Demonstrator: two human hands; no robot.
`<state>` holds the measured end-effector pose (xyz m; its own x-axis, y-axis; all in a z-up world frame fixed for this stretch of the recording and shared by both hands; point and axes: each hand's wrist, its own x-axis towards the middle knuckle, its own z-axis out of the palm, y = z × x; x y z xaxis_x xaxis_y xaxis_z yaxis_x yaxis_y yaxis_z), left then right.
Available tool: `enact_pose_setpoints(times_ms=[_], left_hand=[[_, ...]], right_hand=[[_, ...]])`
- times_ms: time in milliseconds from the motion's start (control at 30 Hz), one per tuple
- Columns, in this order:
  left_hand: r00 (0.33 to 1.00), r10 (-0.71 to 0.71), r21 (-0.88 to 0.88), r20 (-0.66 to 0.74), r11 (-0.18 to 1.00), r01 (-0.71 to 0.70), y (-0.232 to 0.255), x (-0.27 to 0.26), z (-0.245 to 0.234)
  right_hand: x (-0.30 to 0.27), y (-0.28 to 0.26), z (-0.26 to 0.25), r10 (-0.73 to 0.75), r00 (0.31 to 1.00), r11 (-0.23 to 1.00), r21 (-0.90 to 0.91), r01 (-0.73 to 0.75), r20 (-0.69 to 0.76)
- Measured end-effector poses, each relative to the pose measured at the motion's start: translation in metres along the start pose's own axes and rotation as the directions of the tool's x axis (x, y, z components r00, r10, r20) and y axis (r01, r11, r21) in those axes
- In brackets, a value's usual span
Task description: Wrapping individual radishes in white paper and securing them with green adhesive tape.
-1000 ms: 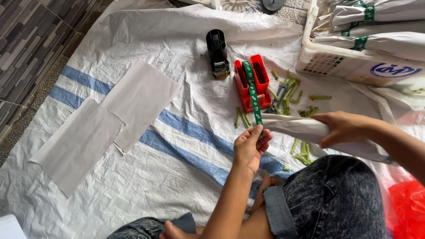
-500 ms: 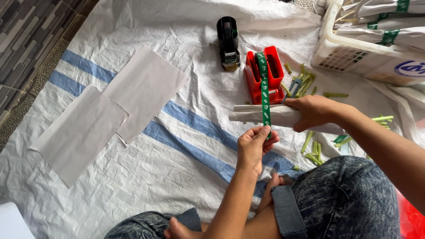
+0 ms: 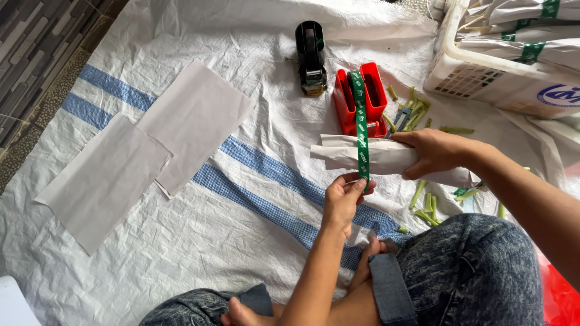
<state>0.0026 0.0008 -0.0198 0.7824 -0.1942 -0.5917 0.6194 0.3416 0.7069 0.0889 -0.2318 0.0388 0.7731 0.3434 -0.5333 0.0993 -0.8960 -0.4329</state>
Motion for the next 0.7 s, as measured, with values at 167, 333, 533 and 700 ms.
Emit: enact_pose_setpoints(times_ms=[167, 333, 533, 700], left_hand=[[0.991, 0.087, 0.078, 0.101, 0.992, -0.095, -0.008, 0.031, -0.009], [0.997, 0.069, 0.326, -0.025, 0.944, -0.057, 0.001, 0.039, 0.001], [0.894, 0.423, 0.306, 0.145, 0.84, -0.447, -0.022, 0.065, -0.004], [0.824, 0.546, 0.186, 0.151, 0.803, -0.566, -0.035, 0.066, -0.007]], right_hand=[[0.001, 0.001, -0.001, 0.021, 1.0, 0.999, 0.044, -0.022, 0.012], [-0.001, -0.003, 0.002, 0.034, 0.998, 0.997, 0.068, -0.037, 0.043], [-0.001, 0.002, 0.004, 0.046, 0.998, 0.993, 0.109, -0.05, 0.048], [-0.002, -0.004, 0.005, 0.097, 0.991, 0.986, 0.124, -0.109, 0.097]])
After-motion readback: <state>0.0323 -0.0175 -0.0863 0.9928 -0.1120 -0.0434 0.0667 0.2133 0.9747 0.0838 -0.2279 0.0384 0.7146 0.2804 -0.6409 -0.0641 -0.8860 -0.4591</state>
